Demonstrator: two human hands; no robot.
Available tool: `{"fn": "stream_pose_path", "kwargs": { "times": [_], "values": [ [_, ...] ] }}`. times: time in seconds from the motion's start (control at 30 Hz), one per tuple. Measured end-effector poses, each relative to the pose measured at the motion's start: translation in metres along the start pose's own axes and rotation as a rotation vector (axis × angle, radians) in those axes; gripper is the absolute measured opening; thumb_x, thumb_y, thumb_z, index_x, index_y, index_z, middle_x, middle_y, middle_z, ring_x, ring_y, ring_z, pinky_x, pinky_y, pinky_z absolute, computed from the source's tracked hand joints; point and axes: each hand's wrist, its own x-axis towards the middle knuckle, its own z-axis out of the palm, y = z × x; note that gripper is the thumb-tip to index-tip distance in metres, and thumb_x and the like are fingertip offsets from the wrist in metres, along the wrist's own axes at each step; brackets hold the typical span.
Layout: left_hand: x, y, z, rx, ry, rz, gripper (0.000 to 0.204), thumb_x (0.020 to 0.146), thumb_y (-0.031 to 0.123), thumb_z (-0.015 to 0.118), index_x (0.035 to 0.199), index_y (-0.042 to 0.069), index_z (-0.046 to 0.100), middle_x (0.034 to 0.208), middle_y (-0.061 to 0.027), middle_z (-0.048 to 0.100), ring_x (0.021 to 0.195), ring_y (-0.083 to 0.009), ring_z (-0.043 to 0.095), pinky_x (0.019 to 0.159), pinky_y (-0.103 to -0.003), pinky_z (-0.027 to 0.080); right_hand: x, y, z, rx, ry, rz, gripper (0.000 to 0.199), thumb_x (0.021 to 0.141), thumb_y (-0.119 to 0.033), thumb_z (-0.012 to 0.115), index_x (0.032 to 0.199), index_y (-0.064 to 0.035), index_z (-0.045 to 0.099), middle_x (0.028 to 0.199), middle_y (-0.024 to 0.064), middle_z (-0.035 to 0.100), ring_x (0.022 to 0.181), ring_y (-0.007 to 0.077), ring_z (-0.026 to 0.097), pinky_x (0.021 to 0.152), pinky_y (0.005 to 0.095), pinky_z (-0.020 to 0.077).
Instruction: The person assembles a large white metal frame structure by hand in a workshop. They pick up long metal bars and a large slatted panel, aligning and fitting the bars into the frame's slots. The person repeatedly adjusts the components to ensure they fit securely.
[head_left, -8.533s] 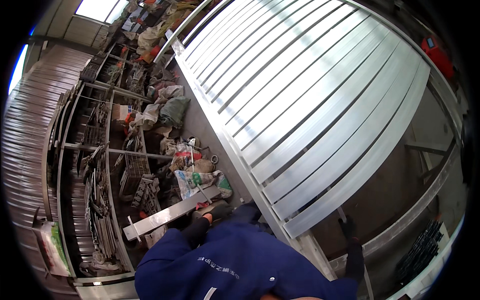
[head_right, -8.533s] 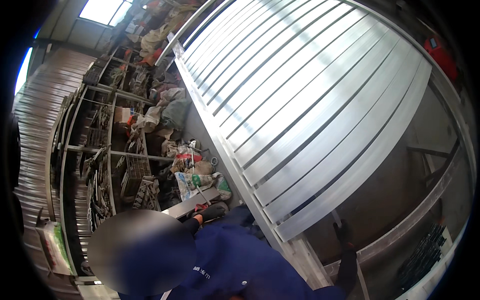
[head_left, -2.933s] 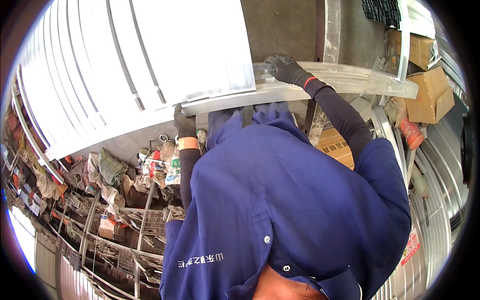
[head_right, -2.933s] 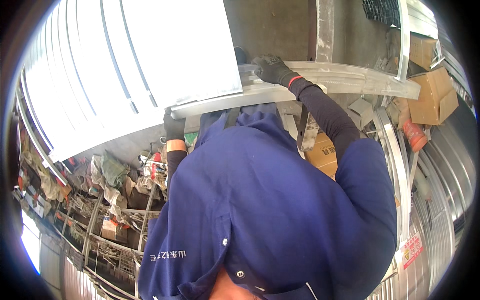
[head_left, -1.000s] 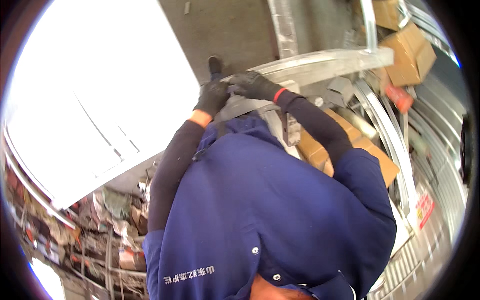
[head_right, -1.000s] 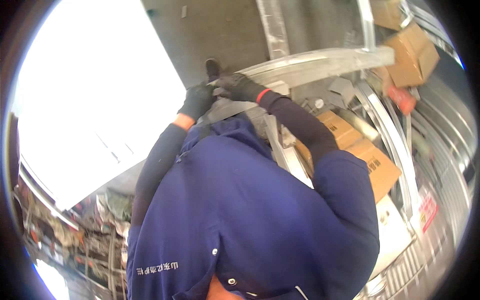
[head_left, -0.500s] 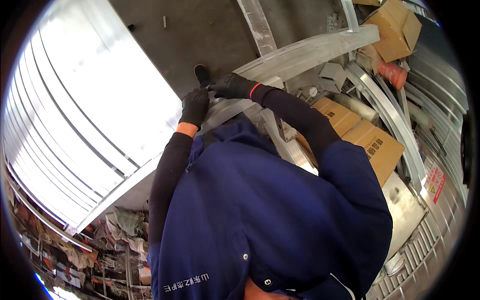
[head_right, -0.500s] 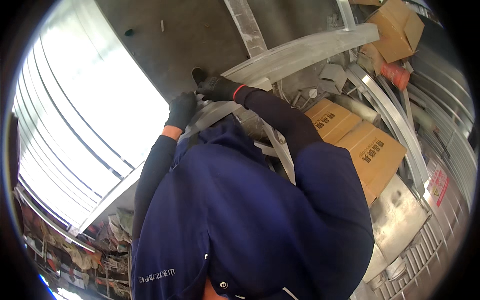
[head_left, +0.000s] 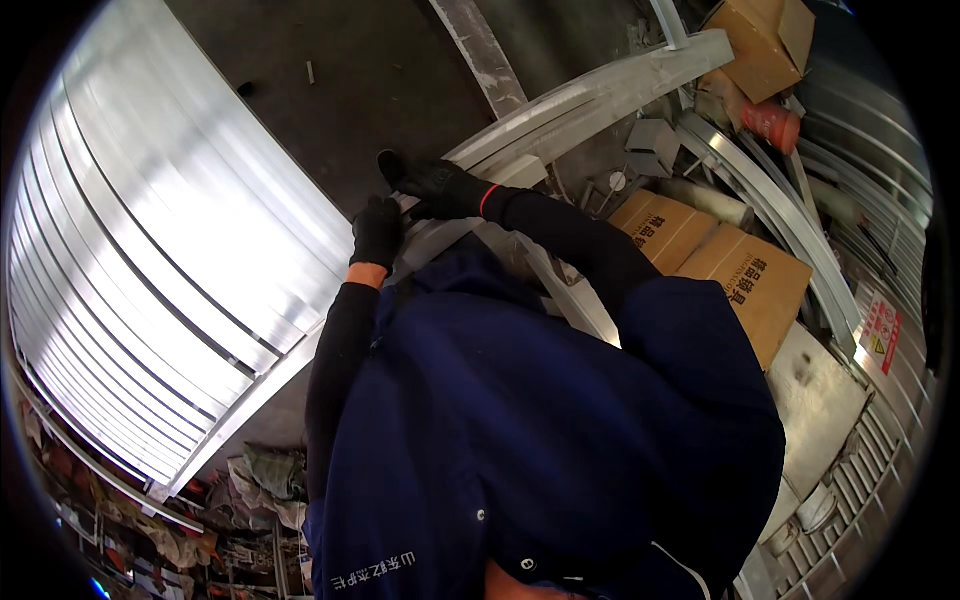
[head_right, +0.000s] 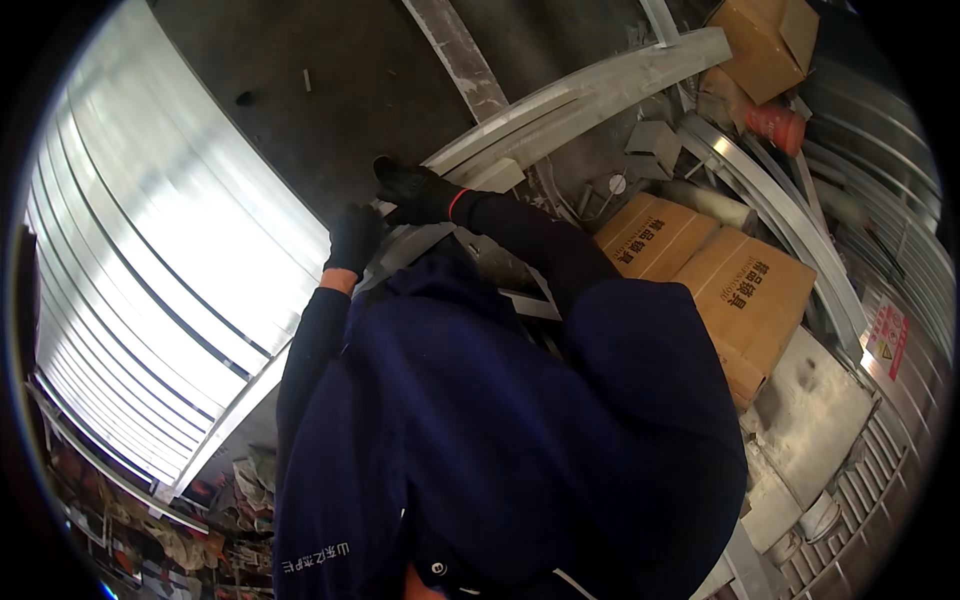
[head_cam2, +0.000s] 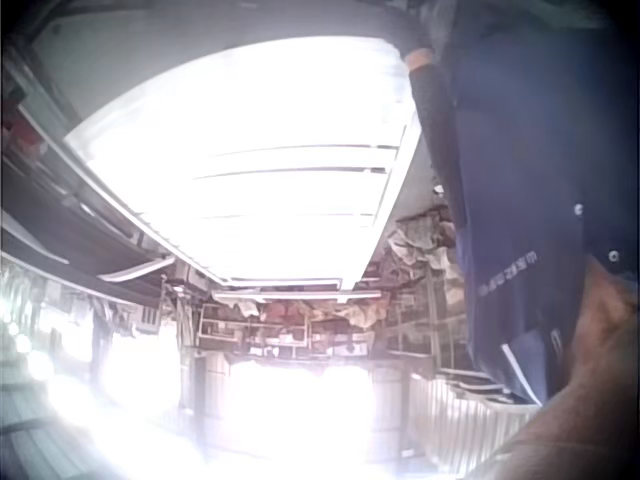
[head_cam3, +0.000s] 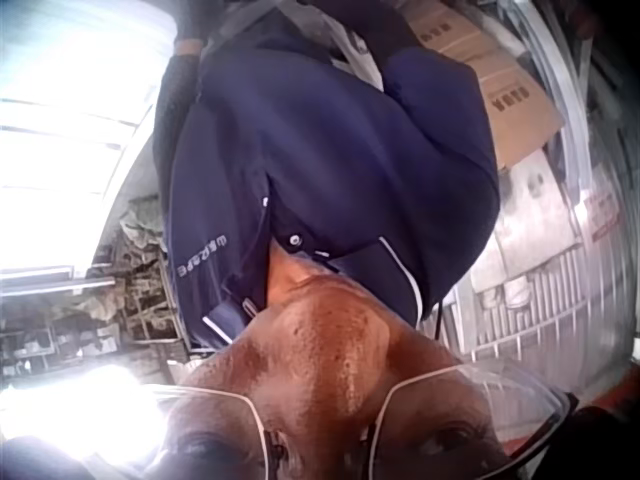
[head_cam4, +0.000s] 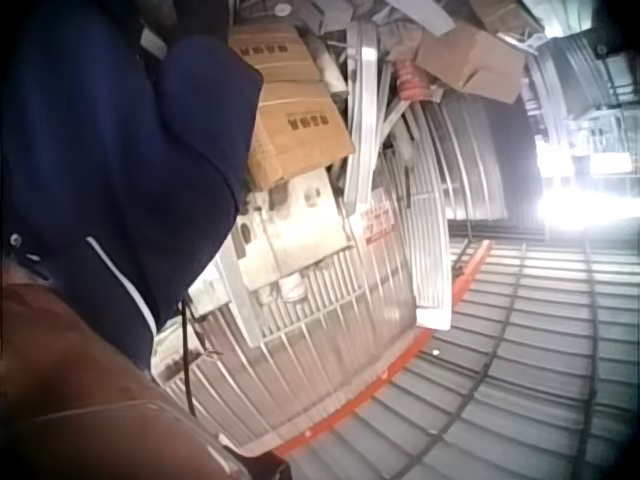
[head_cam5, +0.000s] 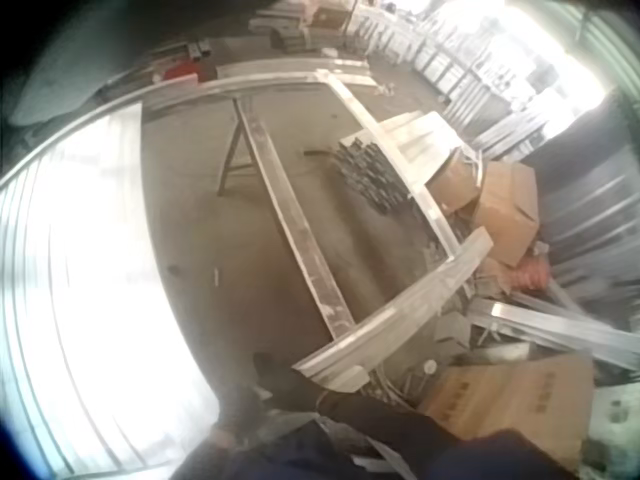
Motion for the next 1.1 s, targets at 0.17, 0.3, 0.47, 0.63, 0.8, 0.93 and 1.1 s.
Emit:
{"fn": "stream_pose_path", "kwargs": {
  "times": [0.17, 0.3, 0.47, 0.63, 0.8, 0.93, 1.1],
  "values": [
    [0.006, 0.014, -0.025, -0.023, -0.047, -0.111, 0.017, 0.077, 0.013, 0.054, 0.091, 0.003, 0.056, 0.088, -0.018, 0.058, 0.069, -0.0327, 0.061, 0.058, -0.043, 0.05, -0.005, -0.004, 0.003, 0.099, -0.101, 0.279, 0.04, 0.072, -0.03, 0.068, 0.105, -0.0092, 0.058, 0.104, 0.0156, 0.055, 0.098, 0.0327, 0.052, 0.083, 0.0445, 0.0418],
    [0.007, 0.012, -0.029, -0.073, 0.053, -0.062, 0.012, 0.077, 0.013, 0.053, 0.083, 0.004, 0.059, 0.081, -0.0175, 0.06, 0.072, -0.0329, 0.061, 0.063, -0.044, 0.05, -0.015, -0.004, 0.007, 0.001, 0.045, 0.21, 0.024, 0.072, -0.029, 0.067, 0.085, -0.0091, 0.063, 0.094, 0.0127, 0.055, 0.092, 0.0307, 0.053, 0.083, 0.0431, 0.0407],
    [0.012, 0.012, -0.007, -0.084, -0.006, -0.045, 0.014, 0.077, 0.013, 0.053, 0.079, 0.005, 0.064, 0.075, -0.0169, 0.062, 0.075, -0.0332, 0.061, 0.068, -0.044, 0.049, -0.012, -0.005, 0.005, -0.033, -0.052, 0.274, 0.017, 0.069, -0.027, 0.068, 0.073, -0.0119, 0.064, 0.085, 0.0101, 0.057, 0.088, 0.0288, 0.053, 0.081, 0.0414, 0.0407],
    [0.006, 0.02, -0.015, -0.123, -0.059, -0.018, 0.018, 0.076, 0.007, 0.051, 0.085, 0.006, 0.067, 0.081, -0.0173, 0.065, 0.074, -0.0307, 0.063, 0.068, -0.041, 0.049, 0.002, 0.003, 0.01, 0.043, -0.182, 0.166, 0.016, 0.072, -0.03, 0.065, 0.072, -0.0132, 0.065, 0.073, 0.0074, 0.06, 0.074, 0.0257, 0.057, 0.071, 0.0402, 0.0434],
    [-0.026, 0.071, -0.068, -0.458, 0.351, -0.005, 0.019, 0.076, 0.009, 0.054, 0.093, 0.005, 0.06, 0.085, -0.014, 0.06, 0.079, -0.0316, 0.058, 0.071, -0.042, 0.046, -0.027, -0.013, 0.015, 0.109, 0.068, 0.082, 0.009, 0.071, -0.006, 0.06, 0.066, -0.0076, 0.052, 0.065, 0.0089, 0.051, 0.065, 0.0267, 0.049, 0.065, 0.0372, 0.0423],
    [-0.104, 0.053, -0.132, -0.554, 0.362, -0.177, 0.026, 0.08, 0.017, 0.056, 0.104, 0.008, 0.058, 0.097, -0.012, 0.06, 0.085, -0.0303, 0.059, 0.076, -0.041, 0.046, -0.022, -0.039, -0.01, 0.01, -0.183, 0.237, 0.011, 0.073, -0.014, 0.063, 0.08, -0.0072, 0.058, 0.075, 0.0124, 0.057, 0.072, 0.0326, 0.056, 0.065, 0.0433, 0.0438],
    [-0.235, -0.005, -0.135, -0.741, 0.68, -0.549, 0.021, 0.084, 0.01, 0.057, 0.104, 0.007, 0.06, 0.097, -0.0108, 0.063, 0.085, -0.0276, 0.061, 0.073, -0.035, 0.049, -0.021, -0.041, 0.004, -0.247, -0.304, 0.194, 0.026, 0.076, -0.019, 0.059, 0.099, -0.0082, 0.062, 0.094, 0.0158, 0.061, 0.091, 0.0338, 0.057, 0.079, 0.0444, 0.0451]
  ]
}}
